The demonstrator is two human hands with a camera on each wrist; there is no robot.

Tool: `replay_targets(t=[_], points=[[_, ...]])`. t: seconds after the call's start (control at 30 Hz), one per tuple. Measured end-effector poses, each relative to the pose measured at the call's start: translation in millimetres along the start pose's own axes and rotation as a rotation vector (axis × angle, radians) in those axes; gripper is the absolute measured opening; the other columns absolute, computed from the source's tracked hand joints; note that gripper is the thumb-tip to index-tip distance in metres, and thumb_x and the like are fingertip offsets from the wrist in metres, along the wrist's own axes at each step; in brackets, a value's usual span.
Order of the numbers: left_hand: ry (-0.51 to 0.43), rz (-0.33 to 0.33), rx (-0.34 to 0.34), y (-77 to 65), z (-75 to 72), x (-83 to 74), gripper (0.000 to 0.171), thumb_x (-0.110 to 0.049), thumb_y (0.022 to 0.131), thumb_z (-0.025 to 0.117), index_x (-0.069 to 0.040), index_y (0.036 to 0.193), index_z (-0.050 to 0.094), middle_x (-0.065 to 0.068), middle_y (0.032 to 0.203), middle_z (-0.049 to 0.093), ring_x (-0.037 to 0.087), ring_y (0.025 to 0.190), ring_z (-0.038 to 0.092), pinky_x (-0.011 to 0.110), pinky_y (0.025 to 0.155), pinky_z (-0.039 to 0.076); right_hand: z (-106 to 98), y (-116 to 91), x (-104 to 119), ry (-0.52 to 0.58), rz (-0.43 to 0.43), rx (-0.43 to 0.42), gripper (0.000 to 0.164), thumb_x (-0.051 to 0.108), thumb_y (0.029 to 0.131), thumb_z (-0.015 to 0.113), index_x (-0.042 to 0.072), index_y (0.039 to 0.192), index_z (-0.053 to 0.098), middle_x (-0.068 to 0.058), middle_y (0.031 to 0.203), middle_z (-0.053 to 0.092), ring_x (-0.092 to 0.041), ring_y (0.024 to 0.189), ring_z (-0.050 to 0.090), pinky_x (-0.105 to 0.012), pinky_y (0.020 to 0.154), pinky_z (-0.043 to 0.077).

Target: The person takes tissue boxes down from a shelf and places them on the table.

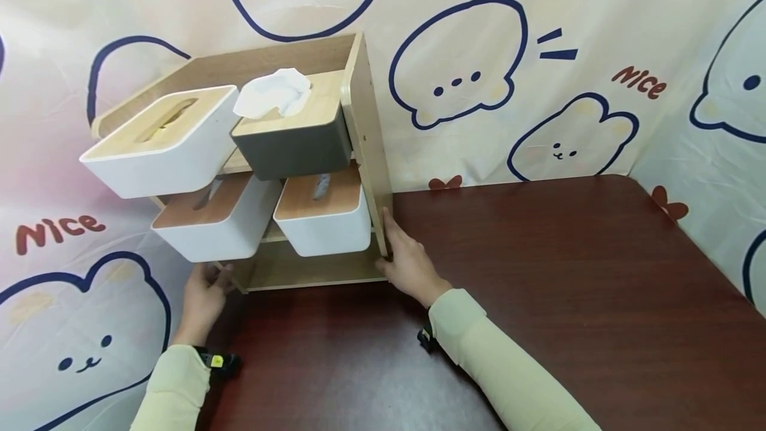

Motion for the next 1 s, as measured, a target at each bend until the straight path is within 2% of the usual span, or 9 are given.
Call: replay_targets(t=[0.1,0.3,0.43,0.57,0.63,0.77,0.87,1.0], points=[[-0.019,0.004,0.008,-0.5,1.1,-1.2,0.025,-0.014,0.101,0.054,0.004,0.119,0.051,0.027,0.108,0.062,0.036,0.092,0.064,0.016,0.064,0.052,-2.3,-0.9,-1.1,-0.014,0.001,0.004,0.107,0.007,0.083,0.071,0.038,0.155,-0.002,-0.006,0.155,0.031,-0.007,0.043,0.049,-0.031,0.057,0.050],[-0.029,0.040,0.021,-1.6,3.6,-3.6,0.023,-0.012,0.101,0.054,-0.003,0.122,0.052,0.023,0.109,0.065,0.033,0.089,0.065,0.022,0.065,0.055,-7.3,-2.4,-4.0,-0.053,-0.012,-0.003,0.105,0.009,0.083,0.074,0.028,0.158,0.002,-0.008,0.154,0.032,-0.008,0.048,0.048,-0.033,0.066,0.049],[-0.042,0.057,0.025,-2.6,6.6,-6.9,0.024,-0.012,0.101,0.055,-0.003,0.123,0.052,0.024,0.111,0.064,0.034,0.090,0.065,0.025,0.067,0.056,-11.1,-4.8,-6.4,-0.058,-0.026,-0.022,0.104,0.008,0.082,0.073,0.026,0.158,0.004,-0.009,0.151,0.038,-0.016,0.070,0.055,-0.034,0.071,0.048],[-0.043,0.054,0.040,-4.2,9.6,-9.4,0.023,-0.013,0.101,0.054,-0.003,0.122,0.052,0.024,0.111,0.064,0.035,0.091,0.065,0.032,0.069,0.058,-13.9,-7.2,-9.2,-0.051,-0.019,-0.018,0.104,0.008,0.083,0.072,0.029,0.157,0.002,-0.009,0.151,0.038,-0.021,0.090,0.056,-0.035,0.074,0.048],[-0.046,0.051,0.049,-5.3,10.8,-10.2,0.022,-0.014,0.101,0.054,-0.003,0.121,0.052,0.023,0.110,0.064,0.034,0.091,0.065,0.036,0.070,0.058,-15.1,-7.8,-10.5,-0.050,-0.008,-0.014,0.104,0.008,0.083,0.072,0.029,0.157,0.002,-0.010,0.150,0.039,-0.021,0.089,0.056,-0.035,0.073,0.048],[-0.046,0.054,0.061,-7.5,13.2,-12.5,0.018,-0.012,0.101,0.054,-0.003,0.117,0.052,0.022,0.108,0.064,0.033,0.089,0.065,0.037,0.070,0.058,-18.1,-9.1,-12.5,-0.050,-0.001,-0.011,0.104,0.008,0.083,0.072,0.028,0.157,0.003,-0.010,0.150,0.040,-0.020,0.087,0.058,-0.035,0.072,0.049],[-0.058,0.057,0.071,-8.4,15.1,-15.1,0.018,-0.011,0.101,0.055,-0.003,0.117,0.053,0.023,0.110,0.064,0.035,0.089,0.066,0.038,0.070,0.059,-21.1,-10.1,-13.4,-0.049,-0.009,-0.016,0.103,0.006,0.082,0.072,0.025,0.158,0.005,-0.011,0.150,0.040,-0.021,0.100,0.059,-0.039,0.079,0.051],[-0.060,0.057,0.091,-9.2,17.5,-18.2,0.018,-0.012,0.101,0.054,-0.004,0.117,0.053,0.022,0.110,0.064,0.034,0.087,0.066,0.040,0.070,0.059,-25.0,-12.5,-14.5,-0.046,-0.017,-0.024,0.102,0.003,0.081,0.073,0.022,0.158,0.007,-0.011,0.150,0.040,-0.024,0.118,0.052,-0.044,0.088,0.050]])
Point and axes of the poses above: each hand's wrist, its own y-axis towards the middle knuckle, its own z-axis out of the palm, x = y × z, the point moved 2 cm from there along y, towards the middle knuckle
